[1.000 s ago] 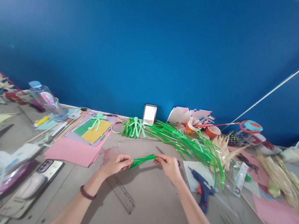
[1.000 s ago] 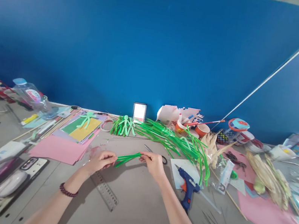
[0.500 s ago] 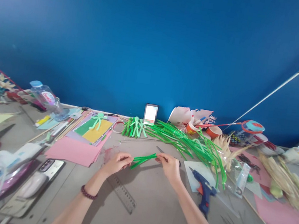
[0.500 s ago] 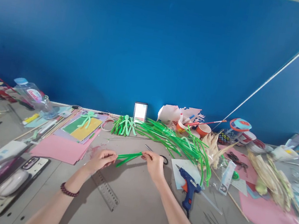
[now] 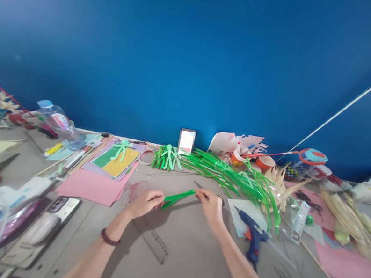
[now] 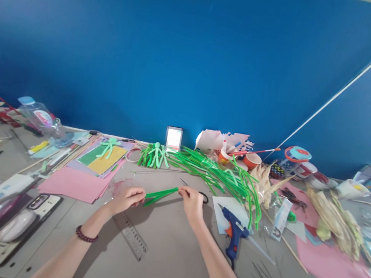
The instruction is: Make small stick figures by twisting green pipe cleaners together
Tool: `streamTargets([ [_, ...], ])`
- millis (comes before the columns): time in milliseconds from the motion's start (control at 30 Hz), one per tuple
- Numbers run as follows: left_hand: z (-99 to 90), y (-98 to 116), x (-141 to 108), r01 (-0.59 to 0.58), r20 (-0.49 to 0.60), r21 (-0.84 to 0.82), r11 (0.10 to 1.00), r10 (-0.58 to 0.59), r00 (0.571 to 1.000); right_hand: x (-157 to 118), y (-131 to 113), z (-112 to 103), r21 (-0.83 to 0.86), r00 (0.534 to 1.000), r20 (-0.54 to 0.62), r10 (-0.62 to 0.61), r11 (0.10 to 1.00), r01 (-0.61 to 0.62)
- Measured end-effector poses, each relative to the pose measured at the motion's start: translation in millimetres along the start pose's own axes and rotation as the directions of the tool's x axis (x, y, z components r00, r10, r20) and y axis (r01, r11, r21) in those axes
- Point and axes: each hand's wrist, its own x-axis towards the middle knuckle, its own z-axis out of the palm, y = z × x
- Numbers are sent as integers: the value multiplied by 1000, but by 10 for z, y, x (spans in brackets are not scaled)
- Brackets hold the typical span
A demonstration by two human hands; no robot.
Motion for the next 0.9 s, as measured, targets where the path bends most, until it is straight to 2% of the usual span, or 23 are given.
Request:
streamTargets([
  [100, -35, 33, -30, 76, 162, -82, 994, -61, 985, -3, 2, 32, 50, 994, 80, -69, 997, 65],
  [167, -29, 47, -39, 83, 188, -78, 993, -67, 980, -26, 4, 79, 83, 982, 135, -134, 989, 124],
  [267, 22, 33, -24, 31, 162, -83, 996, -17, 987, -82, 17, 171, 176, 957, 231, -175, 975, 136],
  [433, 119, -15, 19, 26, 72, -74, 997, -21, 997, -140, 22, 266, 444, 940, 339, -25, 885, -136],
  [533, 170, -15, 27, -23, 17, -13, 1000, 23, 1000, -136, -1, 261, 511, 931, 361, 51, 824, -244],
  [667, 251, 17, 15, -148, -110, 207, 967, 174, 979, -118, -13, 243, 507, 943, 314, 109, 821, -263],
  [733, 291, 38, 6, -188, -116, 284, 940, 228, 967, -115, -16, 239, 523, 945, 308, 110, 810, -264],
  [900, 361, 52, 10, -213, -122, 269, 939, 252, 960, -132, -58, 235, 623, 951, 305, 57, 743, -244],
])
